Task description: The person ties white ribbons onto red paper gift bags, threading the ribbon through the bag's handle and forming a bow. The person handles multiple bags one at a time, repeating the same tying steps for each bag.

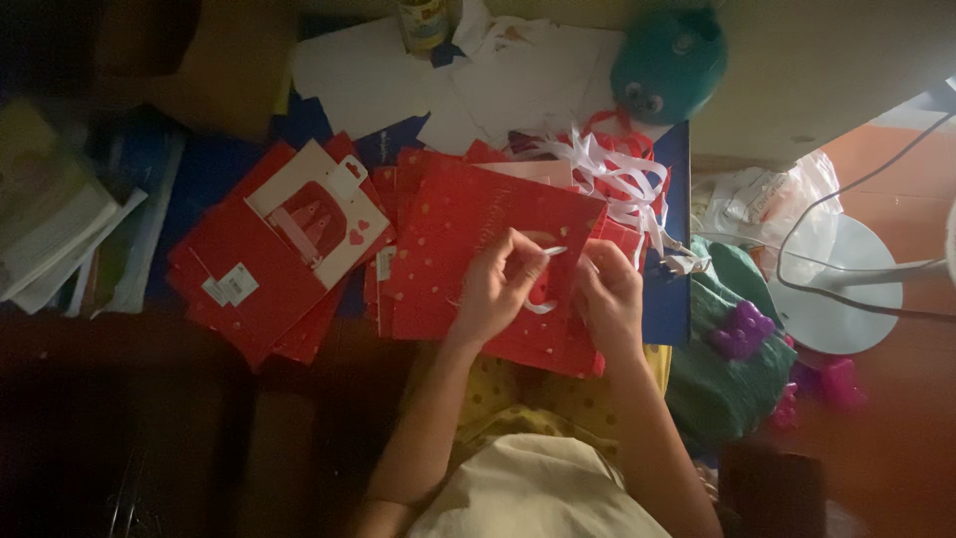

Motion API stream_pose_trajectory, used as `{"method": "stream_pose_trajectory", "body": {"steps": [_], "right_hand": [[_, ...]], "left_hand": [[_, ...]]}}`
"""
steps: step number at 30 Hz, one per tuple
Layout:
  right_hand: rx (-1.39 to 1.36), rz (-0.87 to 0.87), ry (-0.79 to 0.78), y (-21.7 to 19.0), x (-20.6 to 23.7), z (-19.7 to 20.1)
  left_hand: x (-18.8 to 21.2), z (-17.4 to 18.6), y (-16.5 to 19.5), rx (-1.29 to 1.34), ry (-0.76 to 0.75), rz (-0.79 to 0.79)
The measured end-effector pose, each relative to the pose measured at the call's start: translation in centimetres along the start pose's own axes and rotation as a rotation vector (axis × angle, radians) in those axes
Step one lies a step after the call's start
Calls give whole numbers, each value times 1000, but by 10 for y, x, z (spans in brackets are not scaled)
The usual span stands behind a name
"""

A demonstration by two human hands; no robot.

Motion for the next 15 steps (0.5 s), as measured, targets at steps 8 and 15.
{"method": "stream_pose_trajectory", "body": {"steps": [8, 15], "right_hand": [[-36, 55, -20, 5, -4, 1], [29, -23, -18, 8, -2, 3]], "left_hand": [[-1, 5, 6, 547, -130, 73], [-3, -2, 5, 403, -1, 226]]}}
Point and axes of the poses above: each hand's wrist, its own x-axis away from the middle knuckle, its own z-axis out of the back of the hand, y = z × x, the point moved 1 cm from there along -x, towards the middle knuckle, and after that the axes turned 13 degrees about x, right-handed, at the moved point
